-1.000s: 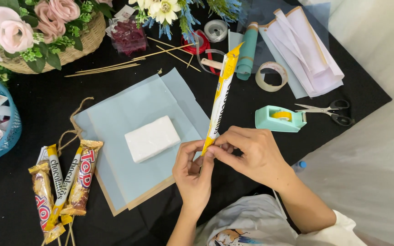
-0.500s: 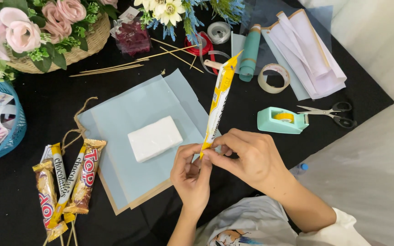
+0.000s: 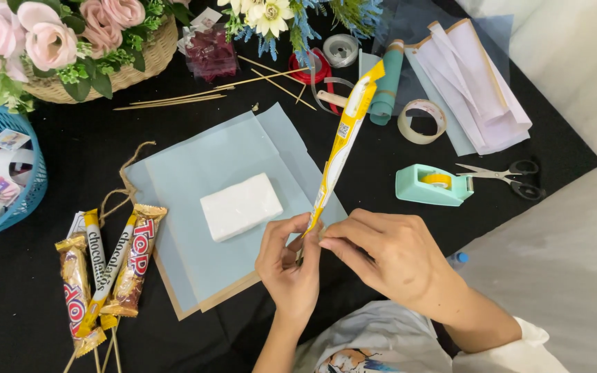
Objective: Assembling a chocolate bouquet by taping chocolate bars to sticks and inserting them into a foam base.
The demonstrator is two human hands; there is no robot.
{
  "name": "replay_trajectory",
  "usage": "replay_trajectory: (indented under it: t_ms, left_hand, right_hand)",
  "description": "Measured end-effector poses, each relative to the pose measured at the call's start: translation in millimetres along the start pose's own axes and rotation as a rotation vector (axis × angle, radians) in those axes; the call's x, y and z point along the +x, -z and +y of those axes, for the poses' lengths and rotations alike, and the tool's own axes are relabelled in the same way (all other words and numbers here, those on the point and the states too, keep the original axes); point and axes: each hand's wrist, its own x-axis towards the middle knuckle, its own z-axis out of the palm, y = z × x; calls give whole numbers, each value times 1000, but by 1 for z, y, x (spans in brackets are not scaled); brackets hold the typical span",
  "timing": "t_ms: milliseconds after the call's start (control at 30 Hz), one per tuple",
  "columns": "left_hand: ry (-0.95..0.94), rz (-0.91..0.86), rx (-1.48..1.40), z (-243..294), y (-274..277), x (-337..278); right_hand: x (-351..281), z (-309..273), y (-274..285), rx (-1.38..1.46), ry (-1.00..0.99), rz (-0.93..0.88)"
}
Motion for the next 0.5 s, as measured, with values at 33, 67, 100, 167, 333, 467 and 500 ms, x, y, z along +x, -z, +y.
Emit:
replay_trajectory:
  t_ms: [33,67,100,167,333,467,500]
  left_hand:
    - [-12,-5,-2,-1,0,0]
    - [-23,-10,-4,-2,0,-1]
    - [-23,-8,-4,-1,1,-1]
    - [-35,-11,20,1,0,-1]
    - [33,-6,-99,-11,7,8]
    - [102,-100,-315,-6,11,3]
    - [106,-103,-315,-5,14,2]
  right_hand:
    - [0,-1,1,-23,5,-4]
    - [0,-3,2,-46,8,-8]
    - [0,-3,2,-46,10,-9]
    - [0,-4,3,-48,4,-15]
    - [1,-21,16,145,104,-67]
    - [8,-5,9,-15,76,-142]
    - [10,-3,6,-15,72,-142]
